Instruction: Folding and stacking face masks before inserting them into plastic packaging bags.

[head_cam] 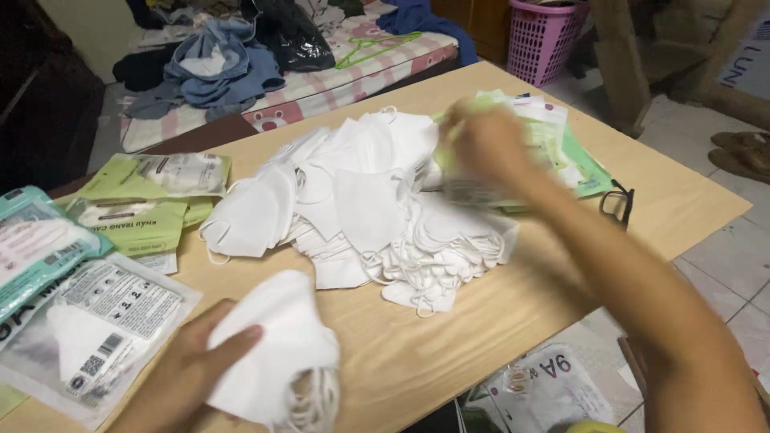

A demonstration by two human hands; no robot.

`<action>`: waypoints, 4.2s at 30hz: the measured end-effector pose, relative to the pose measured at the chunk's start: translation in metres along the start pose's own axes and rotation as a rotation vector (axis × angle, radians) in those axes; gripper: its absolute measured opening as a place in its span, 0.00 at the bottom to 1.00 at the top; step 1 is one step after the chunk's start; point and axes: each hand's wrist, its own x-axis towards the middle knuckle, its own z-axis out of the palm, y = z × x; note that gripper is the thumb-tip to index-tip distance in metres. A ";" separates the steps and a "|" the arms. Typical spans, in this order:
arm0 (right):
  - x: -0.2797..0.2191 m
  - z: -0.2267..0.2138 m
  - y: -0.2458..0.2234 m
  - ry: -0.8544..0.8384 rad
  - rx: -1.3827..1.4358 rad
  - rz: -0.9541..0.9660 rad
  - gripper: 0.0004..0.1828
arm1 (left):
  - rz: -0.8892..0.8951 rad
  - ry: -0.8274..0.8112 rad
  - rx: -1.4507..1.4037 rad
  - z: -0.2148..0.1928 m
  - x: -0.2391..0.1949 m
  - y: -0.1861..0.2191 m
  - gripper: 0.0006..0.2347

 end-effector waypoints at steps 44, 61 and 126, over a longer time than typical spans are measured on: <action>-0.029 0.183 -0.287 -0.175 0.381 -0.804 0.17 | 0.849 0.638 0.219 -0.070 0.023 -0.001 0.13; -0.080 0.113 -0.269 -0.560 0.308 -0.748 0.15 | 1.031 1.297 1.260 -0.096 -0.008 0.002 0.08; -0.084 0.113 -0.197 -0.407 0.249 -0.826 0.29 | 0.838 0.146 0.140 -0.033 0.031 -0.050 0.13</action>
